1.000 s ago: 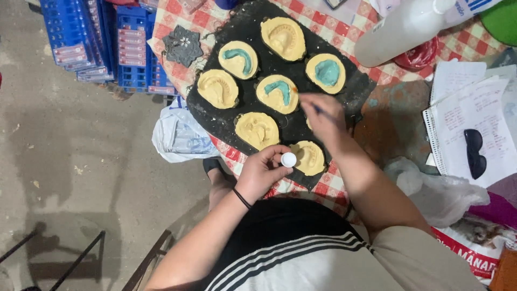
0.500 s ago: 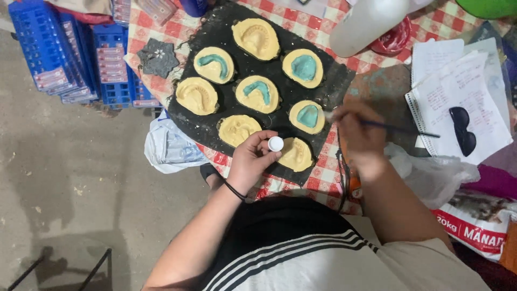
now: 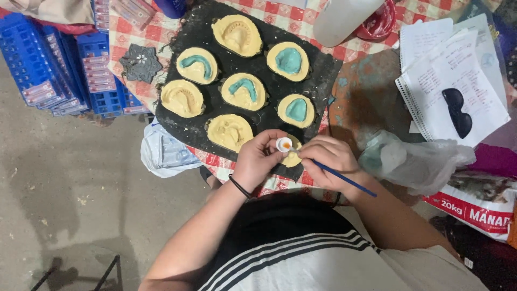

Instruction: The person paints the inside of several yellow molds with a blue substance using a brush. They dip the brush into a small container and apply the paint to each mold cavity. Later, the person cleans the brush with a cloth.

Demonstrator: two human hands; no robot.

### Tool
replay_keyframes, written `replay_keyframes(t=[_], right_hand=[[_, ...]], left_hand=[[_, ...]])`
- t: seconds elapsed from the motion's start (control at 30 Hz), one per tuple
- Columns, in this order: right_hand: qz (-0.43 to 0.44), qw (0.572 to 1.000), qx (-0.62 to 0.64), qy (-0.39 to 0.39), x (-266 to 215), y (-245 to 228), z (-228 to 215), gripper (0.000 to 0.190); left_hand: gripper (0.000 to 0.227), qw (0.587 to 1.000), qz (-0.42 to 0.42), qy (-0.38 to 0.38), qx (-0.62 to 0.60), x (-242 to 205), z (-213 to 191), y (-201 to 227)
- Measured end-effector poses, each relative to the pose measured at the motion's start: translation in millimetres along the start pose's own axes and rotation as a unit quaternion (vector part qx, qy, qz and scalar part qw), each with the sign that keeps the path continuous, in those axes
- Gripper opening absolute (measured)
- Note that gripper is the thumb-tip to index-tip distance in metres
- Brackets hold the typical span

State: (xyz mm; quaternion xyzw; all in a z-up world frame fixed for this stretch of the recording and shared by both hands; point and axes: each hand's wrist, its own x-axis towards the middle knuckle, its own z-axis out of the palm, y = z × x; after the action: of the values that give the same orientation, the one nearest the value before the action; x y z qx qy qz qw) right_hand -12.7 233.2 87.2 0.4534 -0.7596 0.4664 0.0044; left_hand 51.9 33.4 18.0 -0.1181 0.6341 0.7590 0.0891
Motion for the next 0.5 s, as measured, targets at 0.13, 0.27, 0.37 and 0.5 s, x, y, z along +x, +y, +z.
replay_keyframes(t=[0.13, 0.27, 0.37, 0.5], right_hand=[[0.020, 0.999, -0.011, 0.042, -9.6, -2.4, 9.6, 0.016], [0.125, 0.989, 0.041, 0.066, -13.8, 2.2, 13.8, 0.020], [0.228, 0.962, 0.125, 0.081, -26.4, 15.0, 6.6, 0.027], [0.293, 0.930, 0.153, 0.159, -36.3, 69.8, -14.5, 0.029]], left_hand=[[0.042, 1.000, -0.001, -0.003, 0.002, -0.4, 3.8, -0.1], [0.041, 1.000, -0.016, -0.004, 0.009, 0.6, 4.9, 2.9], [0.041, 1.000, -0.018, -0.004, 0.001, 0.8, 5.6, -7.9], [0.043, 1.000, -0.025, 0.004, -0.010, -1.1, 3.4, -20.1]])
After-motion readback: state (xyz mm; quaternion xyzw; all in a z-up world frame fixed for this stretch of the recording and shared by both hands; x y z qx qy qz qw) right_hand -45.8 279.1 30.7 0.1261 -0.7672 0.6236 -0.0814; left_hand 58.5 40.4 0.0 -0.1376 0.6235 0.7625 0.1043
